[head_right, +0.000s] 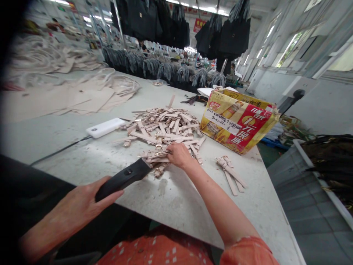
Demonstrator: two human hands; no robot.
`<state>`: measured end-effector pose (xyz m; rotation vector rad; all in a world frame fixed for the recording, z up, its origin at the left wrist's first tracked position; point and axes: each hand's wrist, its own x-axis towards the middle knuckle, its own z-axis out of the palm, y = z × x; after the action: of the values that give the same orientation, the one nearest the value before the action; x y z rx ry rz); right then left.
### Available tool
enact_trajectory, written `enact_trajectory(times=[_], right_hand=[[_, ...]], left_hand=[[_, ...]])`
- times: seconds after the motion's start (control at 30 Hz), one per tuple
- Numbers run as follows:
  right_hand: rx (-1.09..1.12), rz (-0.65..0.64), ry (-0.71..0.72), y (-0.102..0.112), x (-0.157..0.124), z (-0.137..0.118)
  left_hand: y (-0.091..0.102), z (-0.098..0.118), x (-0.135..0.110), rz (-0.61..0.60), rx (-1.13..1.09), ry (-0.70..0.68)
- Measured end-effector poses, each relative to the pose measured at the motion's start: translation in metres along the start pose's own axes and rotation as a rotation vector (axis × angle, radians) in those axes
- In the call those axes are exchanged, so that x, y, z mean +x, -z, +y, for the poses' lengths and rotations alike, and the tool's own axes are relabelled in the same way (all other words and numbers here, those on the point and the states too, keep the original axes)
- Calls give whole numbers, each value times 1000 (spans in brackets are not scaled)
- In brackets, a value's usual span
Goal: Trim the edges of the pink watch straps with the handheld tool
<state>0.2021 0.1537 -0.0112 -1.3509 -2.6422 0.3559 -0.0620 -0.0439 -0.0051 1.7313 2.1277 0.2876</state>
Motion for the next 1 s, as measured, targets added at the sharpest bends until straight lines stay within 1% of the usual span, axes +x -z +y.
enact_trajectory(times=[0.23, 0.33, 0.47, 0.6, 0.7, 0.8, 0.9, 1.0], right_hand=[[29, 32, -81, -1, 3, 2], [35, 37, -68, 3, 3, -2], [25, 57, -28, 8, -5, -10], [-51, 69, -58, -1, -16, -15], [-55, 58, -84, -10, -20, -11], [46, 68, -64, -11, -17, -3], [240, 47, -43, -3, -16, 4], [430, 66, 20, 3, -30, 8]], left_hand=[[-1, 1, -4, -16, -15, -8], [-1, 2, -6, -22, 0, 2], [-3, 5, -9, -51, 28, 23], [-5, 7, -11, -70, 30, 21], [-5, 9, -12, -91, 30, 20], [-5, 10, -13, -123, 41, 25], [-5, 13, -15, -130, 58, 45], [-4, 13, -18, -141, 42, 35]])
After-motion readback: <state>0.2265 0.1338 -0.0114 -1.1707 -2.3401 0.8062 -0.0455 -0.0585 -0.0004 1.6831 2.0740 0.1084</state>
